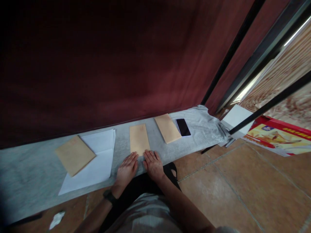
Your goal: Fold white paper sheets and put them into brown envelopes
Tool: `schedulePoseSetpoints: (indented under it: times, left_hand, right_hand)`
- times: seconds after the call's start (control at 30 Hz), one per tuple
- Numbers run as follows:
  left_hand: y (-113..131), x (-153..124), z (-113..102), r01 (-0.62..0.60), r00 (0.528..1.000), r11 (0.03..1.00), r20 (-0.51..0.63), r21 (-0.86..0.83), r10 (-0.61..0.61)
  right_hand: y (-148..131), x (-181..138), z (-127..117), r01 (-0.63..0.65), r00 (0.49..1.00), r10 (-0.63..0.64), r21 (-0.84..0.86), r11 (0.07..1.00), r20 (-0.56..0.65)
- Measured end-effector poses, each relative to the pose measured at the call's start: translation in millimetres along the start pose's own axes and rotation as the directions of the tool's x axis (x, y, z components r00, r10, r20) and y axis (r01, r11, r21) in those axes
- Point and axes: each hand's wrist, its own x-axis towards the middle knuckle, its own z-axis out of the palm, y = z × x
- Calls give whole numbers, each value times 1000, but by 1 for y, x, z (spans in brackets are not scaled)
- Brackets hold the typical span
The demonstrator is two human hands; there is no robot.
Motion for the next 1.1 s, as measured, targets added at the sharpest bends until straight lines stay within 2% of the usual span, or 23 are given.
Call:
schedulePoseSetpoints:
  times: [0.2,0.37,0.47,0.6,0.83,1.0,1.1]
  left_hand:
    - [12,-5,-5,110,994,994,0,20,-110]
    - [38,6,5,37,995,998,88,41,-40]
    - [48,8,12,51,990,997,126,52,-58]
    - [42,1,9,72,989,995,126,66,-80]
    - [30,-8,-6,189,974,975,103,118,-201]
    - [34,4,-9,310,942,946,102,101,-319]
    - [31,20,-10,429,900,903,89,-19,-426]
  right_hand:
    - [5,-1,-3,-35,999,35,-10,999,-14]
    - [4,-1,-3,-40,999,40,-18,999,17]
    - [5,-2,-4,-11,999,12,-16,1000,40]
    - [6,-3,-5,-11,1000,12,-17,1000,17]
    - [3,0,-2,-28,999,28,-22,999,-21]
    - [-4,13,-3,-23,999,27,-88,996,41]
    - [-9,20,-3,-18,996,28,-128,992,81]
